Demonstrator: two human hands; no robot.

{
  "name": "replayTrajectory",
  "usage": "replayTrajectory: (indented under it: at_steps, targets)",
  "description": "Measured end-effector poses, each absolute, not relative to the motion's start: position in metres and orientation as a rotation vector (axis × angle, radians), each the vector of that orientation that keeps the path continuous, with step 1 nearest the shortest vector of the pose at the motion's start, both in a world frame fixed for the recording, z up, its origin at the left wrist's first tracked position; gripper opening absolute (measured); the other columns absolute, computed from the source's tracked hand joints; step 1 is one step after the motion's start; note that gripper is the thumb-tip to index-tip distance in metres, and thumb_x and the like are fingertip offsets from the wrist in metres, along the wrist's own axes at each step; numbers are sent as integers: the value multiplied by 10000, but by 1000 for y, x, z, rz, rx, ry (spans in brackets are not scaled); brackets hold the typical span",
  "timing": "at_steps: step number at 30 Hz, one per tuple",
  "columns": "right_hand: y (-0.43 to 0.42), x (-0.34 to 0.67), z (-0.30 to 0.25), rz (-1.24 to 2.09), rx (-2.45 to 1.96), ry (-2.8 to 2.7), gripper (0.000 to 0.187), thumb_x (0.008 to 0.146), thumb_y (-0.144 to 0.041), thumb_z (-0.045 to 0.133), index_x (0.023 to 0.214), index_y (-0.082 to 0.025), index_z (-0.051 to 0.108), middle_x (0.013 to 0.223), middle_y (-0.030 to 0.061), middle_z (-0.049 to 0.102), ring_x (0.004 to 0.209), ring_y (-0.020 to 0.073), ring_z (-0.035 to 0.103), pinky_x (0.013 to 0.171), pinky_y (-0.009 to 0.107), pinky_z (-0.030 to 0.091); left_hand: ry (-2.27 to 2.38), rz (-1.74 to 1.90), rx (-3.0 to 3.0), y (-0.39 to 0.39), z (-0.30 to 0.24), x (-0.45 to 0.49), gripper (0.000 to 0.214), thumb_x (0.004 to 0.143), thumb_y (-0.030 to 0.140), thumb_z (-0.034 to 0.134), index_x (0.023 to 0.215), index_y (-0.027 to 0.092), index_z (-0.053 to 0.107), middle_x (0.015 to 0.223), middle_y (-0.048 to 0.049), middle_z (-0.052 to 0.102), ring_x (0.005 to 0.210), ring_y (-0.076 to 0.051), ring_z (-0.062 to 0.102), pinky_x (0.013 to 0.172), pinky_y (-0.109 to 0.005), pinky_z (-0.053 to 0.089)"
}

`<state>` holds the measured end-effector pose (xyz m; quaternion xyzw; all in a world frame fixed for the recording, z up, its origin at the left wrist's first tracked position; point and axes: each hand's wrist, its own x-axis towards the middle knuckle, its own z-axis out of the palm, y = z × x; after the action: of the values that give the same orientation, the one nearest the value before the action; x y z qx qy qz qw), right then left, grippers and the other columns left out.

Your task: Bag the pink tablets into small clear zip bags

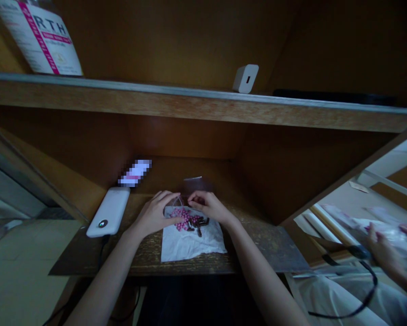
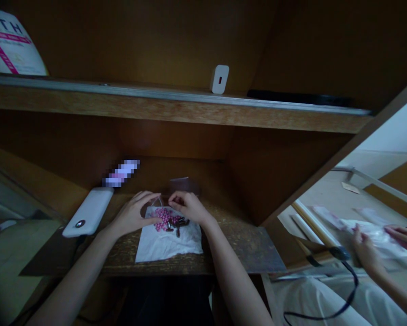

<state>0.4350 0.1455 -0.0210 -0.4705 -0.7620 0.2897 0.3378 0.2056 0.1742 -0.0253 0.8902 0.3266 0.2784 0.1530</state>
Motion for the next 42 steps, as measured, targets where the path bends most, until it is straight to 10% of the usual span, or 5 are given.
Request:
replayTrajectory:
  at_steps: [42]
  targets:
    - [144,438,-26,626,-1269,-2128,124,850,-209,597,905,-188,707,877,35,712,759,143,635,704,244,447,876,864,2558,170,-22,210,595,673,491,744,1168,222,552,1135,-55,618,1033,-234,546,910,-411,456]
